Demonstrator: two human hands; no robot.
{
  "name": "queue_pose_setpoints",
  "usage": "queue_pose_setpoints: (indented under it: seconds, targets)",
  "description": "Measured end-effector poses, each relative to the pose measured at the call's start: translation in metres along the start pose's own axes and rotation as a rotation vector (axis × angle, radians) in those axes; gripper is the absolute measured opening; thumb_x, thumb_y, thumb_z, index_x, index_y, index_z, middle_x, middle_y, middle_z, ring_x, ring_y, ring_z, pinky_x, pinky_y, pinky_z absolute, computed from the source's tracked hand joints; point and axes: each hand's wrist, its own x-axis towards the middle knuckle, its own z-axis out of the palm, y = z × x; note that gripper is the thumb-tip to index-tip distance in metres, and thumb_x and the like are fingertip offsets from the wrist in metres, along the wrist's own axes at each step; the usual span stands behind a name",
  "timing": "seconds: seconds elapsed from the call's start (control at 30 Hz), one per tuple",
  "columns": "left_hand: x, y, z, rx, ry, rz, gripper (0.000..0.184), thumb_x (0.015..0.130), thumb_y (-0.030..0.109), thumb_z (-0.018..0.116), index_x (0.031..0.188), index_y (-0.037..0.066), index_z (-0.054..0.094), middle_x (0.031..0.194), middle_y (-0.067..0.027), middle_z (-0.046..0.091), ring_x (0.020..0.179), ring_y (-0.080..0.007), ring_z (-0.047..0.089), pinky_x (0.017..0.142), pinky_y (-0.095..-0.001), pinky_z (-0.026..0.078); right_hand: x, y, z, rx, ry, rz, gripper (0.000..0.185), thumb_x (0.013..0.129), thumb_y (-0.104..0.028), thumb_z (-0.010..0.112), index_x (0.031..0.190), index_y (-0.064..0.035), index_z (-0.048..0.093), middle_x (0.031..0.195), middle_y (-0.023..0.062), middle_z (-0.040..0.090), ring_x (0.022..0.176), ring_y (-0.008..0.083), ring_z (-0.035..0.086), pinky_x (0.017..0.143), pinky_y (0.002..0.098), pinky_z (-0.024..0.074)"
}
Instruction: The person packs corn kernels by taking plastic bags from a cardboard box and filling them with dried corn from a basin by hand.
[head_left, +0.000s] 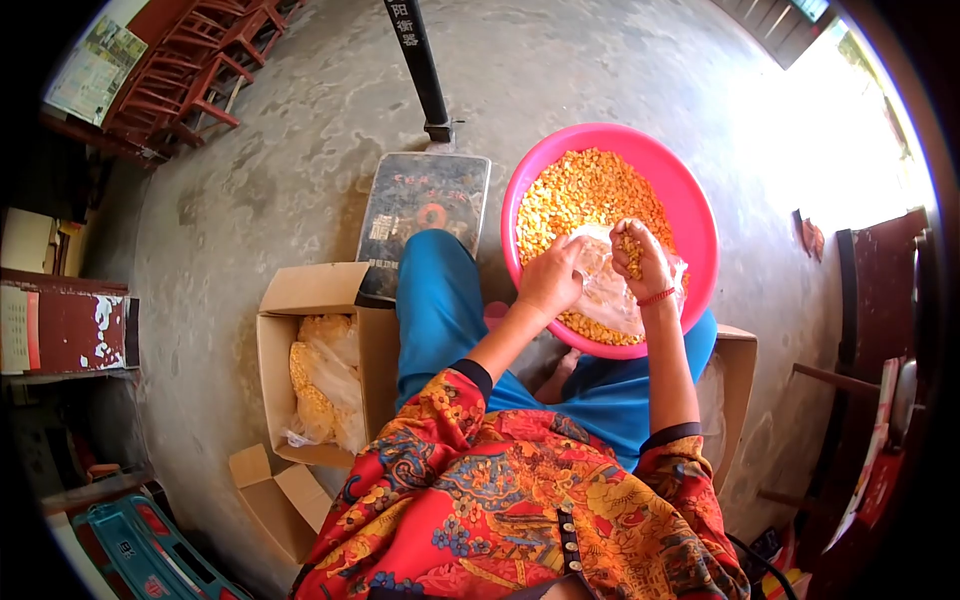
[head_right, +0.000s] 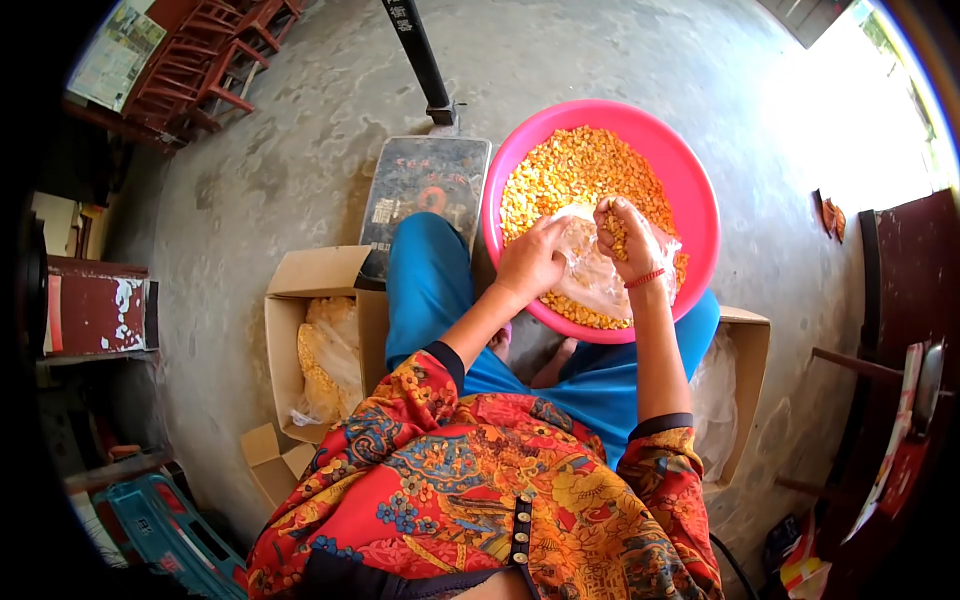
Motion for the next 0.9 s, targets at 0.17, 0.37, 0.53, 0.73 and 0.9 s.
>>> queue_pose_setpoints:
  seconds: [0.17, 0.37, 0.53, 0.73, 0.9]
  targets:
    - [0.0, -0.003, 0.002, -0.015, 0.001, 0.019, 0.048, 0.069, 0.006, 0.052, 0.117, 0.009, 0.052, 0.112, -0.0154, 0.053, 0.09, -0.0346, 0.058, 0.077, -0.0411, 0.048, -0.003, 0.016, -0.006, -0.134, -0.015, -0.128, 0.02, 0.086, -0.015, 0.042, 0.092, -0.0014, 0.056, 0.085, 0.0053, 0.056, 0.077, 0.0126, 0.051, 0.07, 0.0232, 0.0402]
    - [0.0, 0.002, -0.001, 0.0, -0.006, 0.014, 0.048, 0.071, 0.006, 0.052, 0.118, 0.01, 0.051, 0.113, -0.0142, 0.053, 0.089, -0.0345, 0.058, 0.076, -0.0412, 0.048, -0.005, 0.026, -0.012, -0.463, -0.034, -0.186, 0.016, 0.087, -0.019, 0.051, 0.084, -0.0052, 0.06, 0.077, -0.0004, 0.057, 0.074, 0.0074, 0.05, 0.069, 0.0199, 0.038]
    - [-0.001, 0.001, -0.002, -0.031, -0.018, 0.021, 0.046, 0.071, 0.006, 0.052, 0.117, 0.011, 0.053, 0.111, -0.0155, 0.053, 0.088, -0.0346, 0.058, 0.075, -0.0413, 0.049, -0.006, 0.023, -0.006, -0.484, 0.057, -0.087, 0.022, 0.089, -0.025, 0.052, 0.078, -0.0079, 0.059, 0.061, -0.0062, 0.048, 0.052, 0.0021, 0.04, 0.049, 0.0162, 0.0307]
    - [-0.002, 0.002, -0.004, 0.002, -0.037, 0.029, 0.043, 0.07, 0.008, 0.052, 0.113, 0.012, 0.056, 0.115, -0.0167, 0.053, 0.084, -0.0356, 0.06, 0.074, -0.042, 0.049, 0.019, -0.006, -0.013, -0.201, 0.249, -0.204, 0.018, 0.089, -0.022, 0.053, 0.078, -0.0077, 0.057, 0.051, -0.0076, 0.037, 0.039, 0.0013, 0.026, 0.036, 0.0174, 0.0189]
    - [-0.001, -0.003, 0.001, 0.02, -0.028, 0.052, 0.042, 0.071, 0.011, 0.052, 0.113, 0.013, 0.057, 0.118, -0.0189, 0.051, 0.082, -0.036, 0.06, 0.074, -0.0415, 0.05, 0.074, -0.007, -0.083, -0.629, 0.536, -0.356, 0.014, 0.085, -0.02, 0.056, 0.087, -0.0064, 0.059, 0.065, -0.0016, 0.051, 0.054, 0.0072, 0.045, 0.046, 0.0212, 0.0368]
